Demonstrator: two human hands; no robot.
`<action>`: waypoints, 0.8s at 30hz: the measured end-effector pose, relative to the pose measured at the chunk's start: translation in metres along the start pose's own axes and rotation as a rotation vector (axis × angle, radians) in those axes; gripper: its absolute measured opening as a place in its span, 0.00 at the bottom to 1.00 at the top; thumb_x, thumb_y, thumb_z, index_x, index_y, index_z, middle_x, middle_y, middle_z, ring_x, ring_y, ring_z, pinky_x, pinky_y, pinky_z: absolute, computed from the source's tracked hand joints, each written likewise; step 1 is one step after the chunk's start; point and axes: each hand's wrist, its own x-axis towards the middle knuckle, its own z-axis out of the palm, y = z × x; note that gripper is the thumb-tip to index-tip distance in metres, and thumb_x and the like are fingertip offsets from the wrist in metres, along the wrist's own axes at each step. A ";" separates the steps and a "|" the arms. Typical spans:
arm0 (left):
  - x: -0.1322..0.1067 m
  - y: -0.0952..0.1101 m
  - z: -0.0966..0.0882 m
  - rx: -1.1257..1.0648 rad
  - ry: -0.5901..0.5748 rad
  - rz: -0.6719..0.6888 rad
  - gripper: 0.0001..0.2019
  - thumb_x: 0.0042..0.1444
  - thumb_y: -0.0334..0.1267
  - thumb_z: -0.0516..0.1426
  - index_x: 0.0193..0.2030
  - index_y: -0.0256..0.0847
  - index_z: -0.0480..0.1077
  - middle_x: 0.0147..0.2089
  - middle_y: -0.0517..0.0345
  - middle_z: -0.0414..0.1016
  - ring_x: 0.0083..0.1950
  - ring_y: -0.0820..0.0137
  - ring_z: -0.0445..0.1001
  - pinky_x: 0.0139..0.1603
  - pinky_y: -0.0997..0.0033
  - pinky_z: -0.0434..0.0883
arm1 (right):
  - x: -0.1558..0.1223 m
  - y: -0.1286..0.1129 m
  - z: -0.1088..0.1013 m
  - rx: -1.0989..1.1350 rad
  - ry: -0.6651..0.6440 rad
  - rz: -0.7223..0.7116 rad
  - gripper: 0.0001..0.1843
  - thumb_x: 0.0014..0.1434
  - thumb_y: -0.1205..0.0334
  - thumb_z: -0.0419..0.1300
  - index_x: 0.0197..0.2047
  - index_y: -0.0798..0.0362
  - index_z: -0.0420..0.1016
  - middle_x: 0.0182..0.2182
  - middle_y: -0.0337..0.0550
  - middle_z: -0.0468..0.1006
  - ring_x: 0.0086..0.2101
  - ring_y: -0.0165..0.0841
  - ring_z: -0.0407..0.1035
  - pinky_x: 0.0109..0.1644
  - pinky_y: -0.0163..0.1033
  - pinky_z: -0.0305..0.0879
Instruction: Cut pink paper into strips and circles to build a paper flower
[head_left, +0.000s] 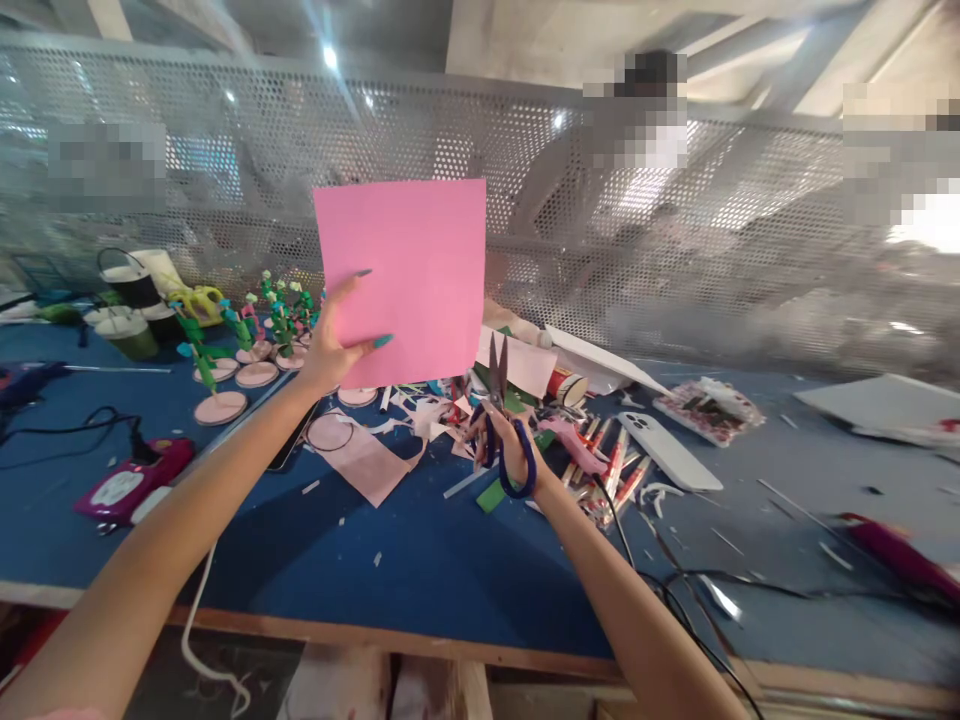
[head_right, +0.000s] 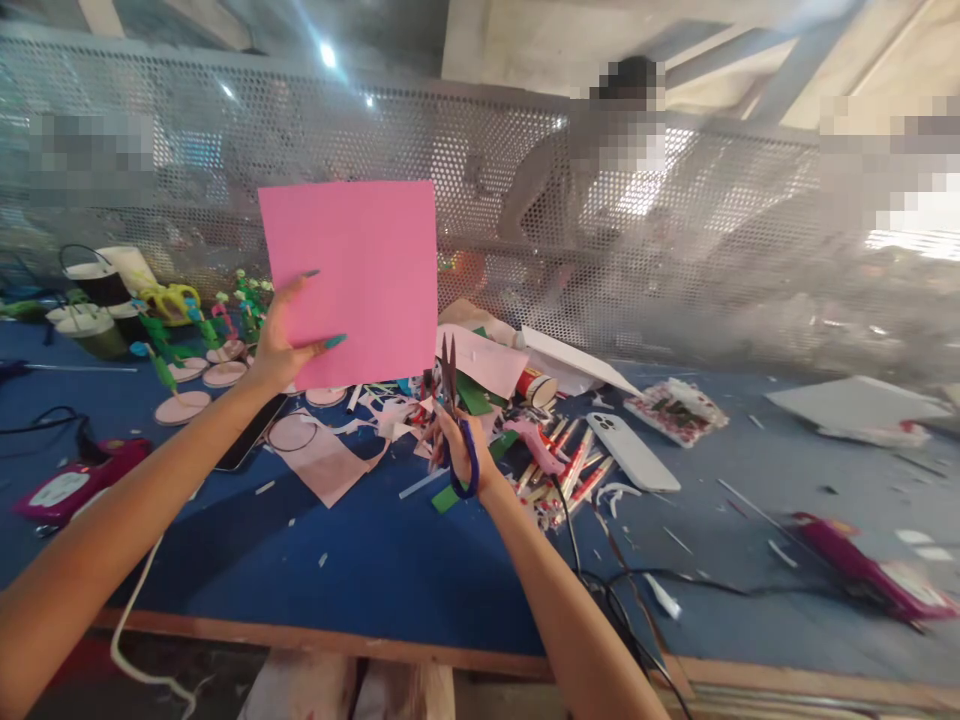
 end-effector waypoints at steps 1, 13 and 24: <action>0.000 0.002 0.000 -0.001 -0.014 -0.004 0.42 0.40 0.53 0.67 0.62 0.45 0.58 0.65 0.48 0.62 0.67 0.55 0.58 0.69 0.49 0.52 | 0.000 0.000 -0.001 -0.006 -0.014 -0.002 0.29 0.54 0.33 0.49 0.23 0.51 0.65 0.14 0.38 0.69 0.13 0.29 0.64 0.15 0.33 0.60; -0.002 0.002 0.004 -0.322 -0.152 -0.181 0.41 0.37 0.43 0.70 0.61 0.48 0.62 0.68 0.50 0.57 0.70 0.55 0.52 0.70 0.47 0.50 | 0.001 -0.003 -0.009 -0.068 -0.077 0.064 0.21 0.57 0.47 0.53 0.19 0.52 0.65 0.10 0.33 0.63 0.11 0.26 0.58 0.15 0.32 0.58; -0.016 0.028 0.021 -0.520 -0.328 -0.496 0.37 0.36 0.31 0.69 0.57 0.48 0.67 0.67 0.56 0.58 0.69 0.55 0.53 0.68 0.47 0.57 | 0.003 -0.004 -0.009 0.002 -0.006 0.065 0.20 0.52 0.52 0.49 0.14 0.51 0.63 0.10 0.38 0.64 0.13 0.28 0.60 0.18 0.34 0.57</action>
